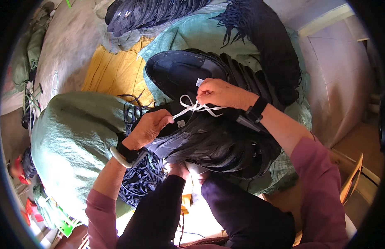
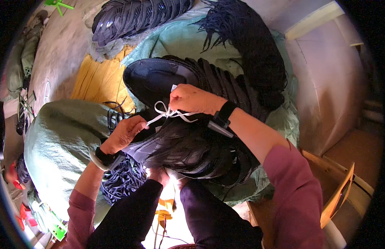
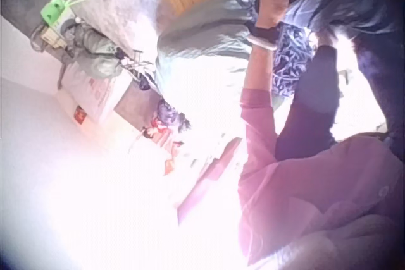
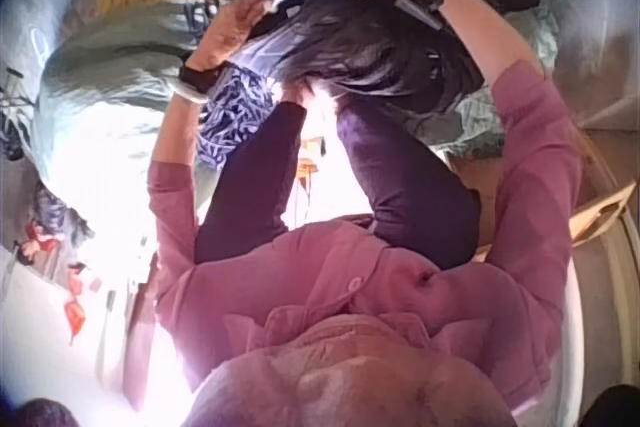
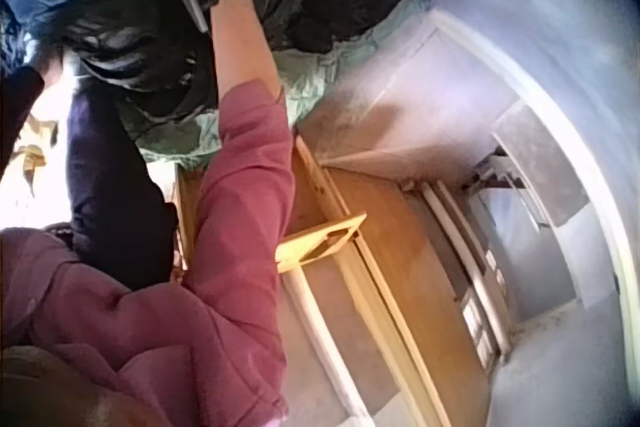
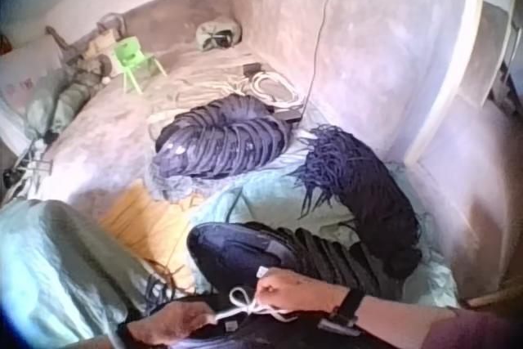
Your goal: Bundling stacks of shoe soles together using long white laces.
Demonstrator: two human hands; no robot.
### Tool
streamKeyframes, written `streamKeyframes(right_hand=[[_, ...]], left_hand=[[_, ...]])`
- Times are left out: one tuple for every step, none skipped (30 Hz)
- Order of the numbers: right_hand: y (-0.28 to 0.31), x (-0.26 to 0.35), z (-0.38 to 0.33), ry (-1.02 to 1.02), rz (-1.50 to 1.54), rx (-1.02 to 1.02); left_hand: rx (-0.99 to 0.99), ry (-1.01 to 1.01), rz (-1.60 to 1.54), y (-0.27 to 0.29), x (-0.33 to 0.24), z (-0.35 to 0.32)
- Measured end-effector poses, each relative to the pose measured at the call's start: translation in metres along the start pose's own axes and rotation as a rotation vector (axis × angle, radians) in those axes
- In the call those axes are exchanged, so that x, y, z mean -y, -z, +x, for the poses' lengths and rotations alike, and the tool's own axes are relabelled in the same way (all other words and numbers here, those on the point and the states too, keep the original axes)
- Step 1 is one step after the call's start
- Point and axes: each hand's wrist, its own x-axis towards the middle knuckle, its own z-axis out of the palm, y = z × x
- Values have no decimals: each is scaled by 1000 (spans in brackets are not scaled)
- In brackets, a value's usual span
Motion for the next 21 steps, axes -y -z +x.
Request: streamKeyframes(right_hand=[[-4,0,1,0,1,-5],[-7,0,2,-87,134,8],[-13,2,3,-170,270,28],[-15,3,2,-205,349,27],[-19,0,3,-202,353,28],[-22,-10,1,-114,461,-28],[-25,-11,4,-7,567,-67],[-29,-12,5,0,568,-60],[-31,-13,5,-11,696,-72],[-31,-13,5,-22,823,-84],[-31,-14,6,-21,822,-87],[-32,-13,5,13,827,-77],[-33,-13,4,47,832,-67],[-32,-13,3,46,834,-70],[-28,-8,3,46,776,-53],[-26,-4,3,47,717,-36],[-26,-7,5,49,719,-34],[-24,-11,5,284,302,-106],[-23,-14,4,504,-124,-170],[-24,-16,4,501,-124,-171],[-27,-11,5,364,15,-163]], left_hand=[[31,14,-153,3,-3,1],[74,9,-213,7,-8,4],[73,15,-209,6,-8,6],[-29,-67,-343,1,-10,10],[-131,-151,-475,-4,-13,14],[-119,-54,-550,-9,-27,20],[-127,-50,-545,-14,-28,24],[-104,-121,-811,-21,-24,31],[-69,-199,-1080,-26,-26,41],[-140,-155,-1181,-29,-33,48],[-138,-158,-1181,-29,-30,52],[-96,-123,-1362,-29,-28,54],[-54,-85,-1542,-30,-26,55],[-100,-74,-1472,-33,-26,56],[-100,-72,-1469,-34,-25,55],[-112,-95,-1349,-36,-23,53],[-124,-117,-1229,-38,-22,51],[-207,-132,-960,-44,-27,48],[-204,-132,-962,-45,-30,45],[-190,-97,-791,-44,-35,42],[-180,-59,-618,-44,-37,39]])
